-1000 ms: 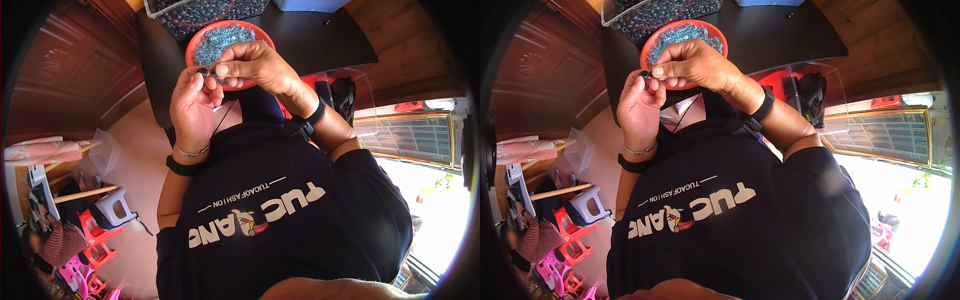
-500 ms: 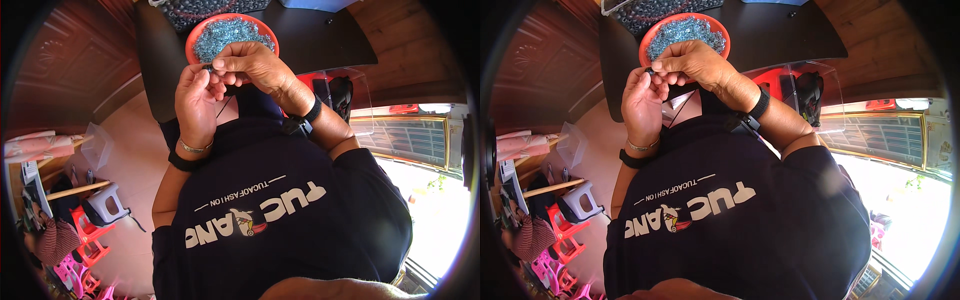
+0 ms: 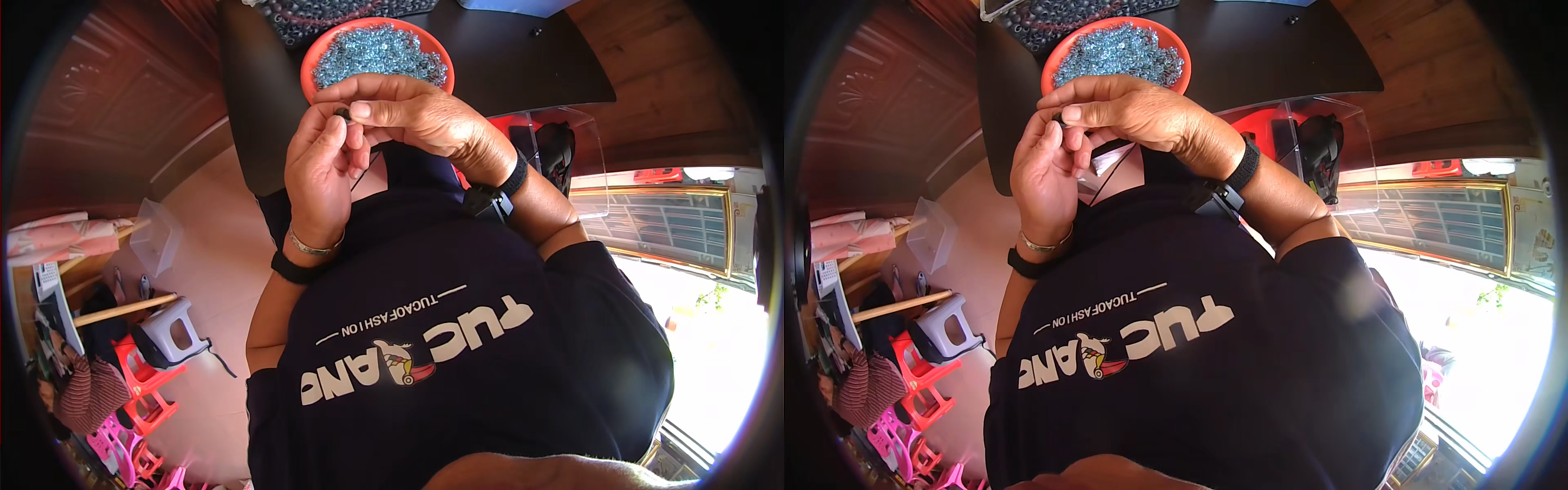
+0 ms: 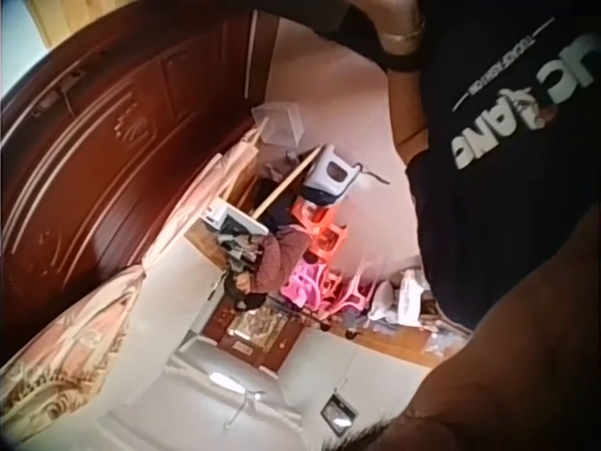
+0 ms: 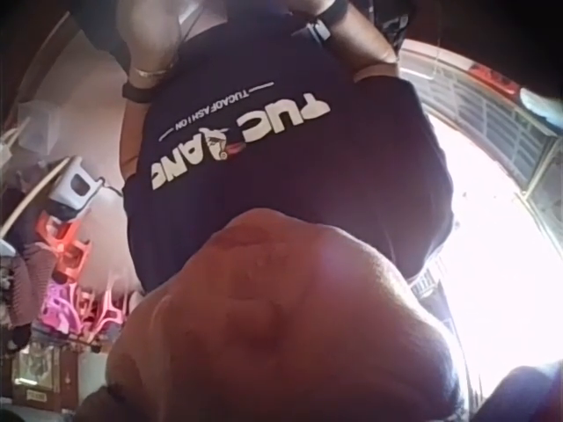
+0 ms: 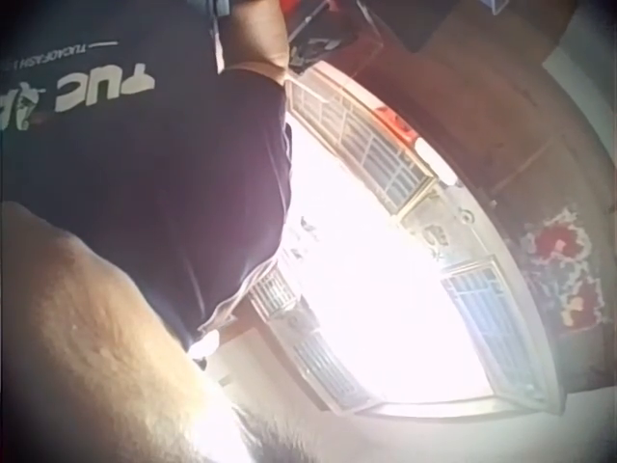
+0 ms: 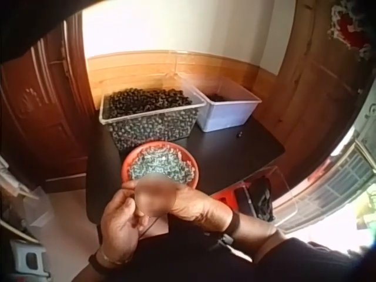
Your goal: Sorting small black components from a storage bin into a red bowl containing blue filler material.
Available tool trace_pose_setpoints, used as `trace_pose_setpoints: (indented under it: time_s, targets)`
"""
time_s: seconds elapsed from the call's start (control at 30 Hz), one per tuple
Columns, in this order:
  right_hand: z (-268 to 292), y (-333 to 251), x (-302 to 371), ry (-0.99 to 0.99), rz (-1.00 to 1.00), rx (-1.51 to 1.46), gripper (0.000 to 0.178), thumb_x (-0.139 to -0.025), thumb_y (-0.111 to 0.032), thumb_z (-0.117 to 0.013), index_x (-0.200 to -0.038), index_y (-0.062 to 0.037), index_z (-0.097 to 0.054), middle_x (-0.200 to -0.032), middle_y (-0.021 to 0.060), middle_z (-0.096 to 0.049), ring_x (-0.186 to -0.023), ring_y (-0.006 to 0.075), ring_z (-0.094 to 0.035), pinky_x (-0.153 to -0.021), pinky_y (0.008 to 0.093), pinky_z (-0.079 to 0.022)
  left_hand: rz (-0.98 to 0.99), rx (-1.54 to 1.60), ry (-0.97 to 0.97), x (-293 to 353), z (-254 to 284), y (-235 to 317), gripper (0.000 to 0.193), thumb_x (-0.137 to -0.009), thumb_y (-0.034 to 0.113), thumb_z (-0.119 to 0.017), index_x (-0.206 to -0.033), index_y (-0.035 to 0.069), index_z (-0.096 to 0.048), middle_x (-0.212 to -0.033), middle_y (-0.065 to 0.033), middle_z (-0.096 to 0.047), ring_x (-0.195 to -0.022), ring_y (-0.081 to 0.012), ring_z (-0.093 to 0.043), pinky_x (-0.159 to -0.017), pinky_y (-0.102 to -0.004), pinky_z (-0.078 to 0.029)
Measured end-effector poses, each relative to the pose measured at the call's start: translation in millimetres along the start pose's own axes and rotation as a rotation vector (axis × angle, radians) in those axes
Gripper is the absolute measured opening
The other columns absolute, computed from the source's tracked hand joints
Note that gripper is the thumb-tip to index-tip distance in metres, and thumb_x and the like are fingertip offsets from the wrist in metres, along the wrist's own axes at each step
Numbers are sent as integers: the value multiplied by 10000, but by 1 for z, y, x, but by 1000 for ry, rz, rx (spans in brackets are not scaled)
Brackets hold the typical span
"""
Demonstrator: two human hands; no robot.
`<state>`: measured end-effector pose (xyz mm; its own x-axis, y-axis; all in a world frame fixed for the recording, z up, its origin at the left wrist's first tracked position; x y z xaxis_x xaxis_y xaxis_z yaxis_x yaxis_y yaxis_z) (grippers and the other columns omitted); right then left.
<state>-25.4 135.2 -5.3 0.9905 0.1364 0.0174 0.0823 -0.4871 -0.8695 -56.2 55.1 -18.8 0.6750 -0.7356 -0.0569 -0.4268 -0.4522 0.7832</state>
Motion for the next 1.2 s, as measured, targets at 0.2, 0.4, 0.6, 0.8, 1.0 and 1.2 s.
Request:
trace_pose_setpoints:
  time_s: [0.2, 0.4, 0.6, 0.8, 1.0, 1.2]
  targets:
    - [-4, -7, 4, -16, 30, 24, 362, -943, -119, -544, -1253, 61, -491, -818, 107, -630, -733, 208, -646, -733, 344, -551, -43, -71, -40, 2, -4, 1, 222, -969, 191, -432, -999, -7, -526, -748, -13, -520, -579, -78, -473, -501, -190, -350]
    - [-5, -11, 7, 0, 52, 134, 360, -933, -129, -555, -1255, 25, -507, -907, 112, -636, -777, 200, -650, -785, 361, -536, -89, -121, -55, 6, -10, 4, 249, -978, 207, -430, -1015, -21, -524, -740, -27, -531, -574, -83, -483, -499, -195, -362]
    - [-4, -9, 6, -5, 78, 137, 327, -934, -107, -549, -1233, 23, -522, -886, 115, -642, -698, 189, -650, -712, 346, -555, -67, -115, -41, 7, -11, 4, 250, -987, 201, -416, -1020, -26, -515, -741, -35, -532, -572, -89, -491, -499, -204, -372]
    - [0, -10, 9, -75, 109, -41, 307, -927, -97, -567, -1210, 17, -536, -795, 108, -653, -707, 213, -654, -725, 335, -539, -83, -110, -106, 4, -18, 7, 247, -987, 190, -418, -1039, -31, -513, -758, -46, -545, -585, -97, -506, -516, -210, -395]
    - [5, -5, 11, -104, 101, -147, 316, -934, -106, -557, -1221, 19, -514, -784, 129, -647, -683, 253, -655, -686, 363, -545, -23, -168, -86, 6, -20, 2, 287, -976, 180, -375, -1138, -34, -477, -786, -52, -505, -660, -128, -503, -572, -228, -375]
    - [6, -1, 13, -35, 69, -166, 274, -927, -85, -565, -1181, 15, -539, -802, 124, -653, -717, 237, -659, -714, 350, -547, -23, -105, -53, 5, -13, -2, 258, -986, 204, -431, -1068, -28, -508, -771, -45, -539, -621, -108, -517, -554, -214, -396]
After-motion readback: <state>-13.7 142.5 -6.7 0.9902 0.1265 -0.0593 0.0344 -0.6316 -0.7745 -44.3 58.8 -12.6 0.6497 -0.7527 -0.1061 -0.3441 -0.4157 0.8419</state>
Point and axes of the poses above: each hand's wrist, its own x-axis away from the middle knuckle, its own z-axis out of the back of the hand, y = z × x, the point moved 8 cm from there along -x, towards the middle knuckle
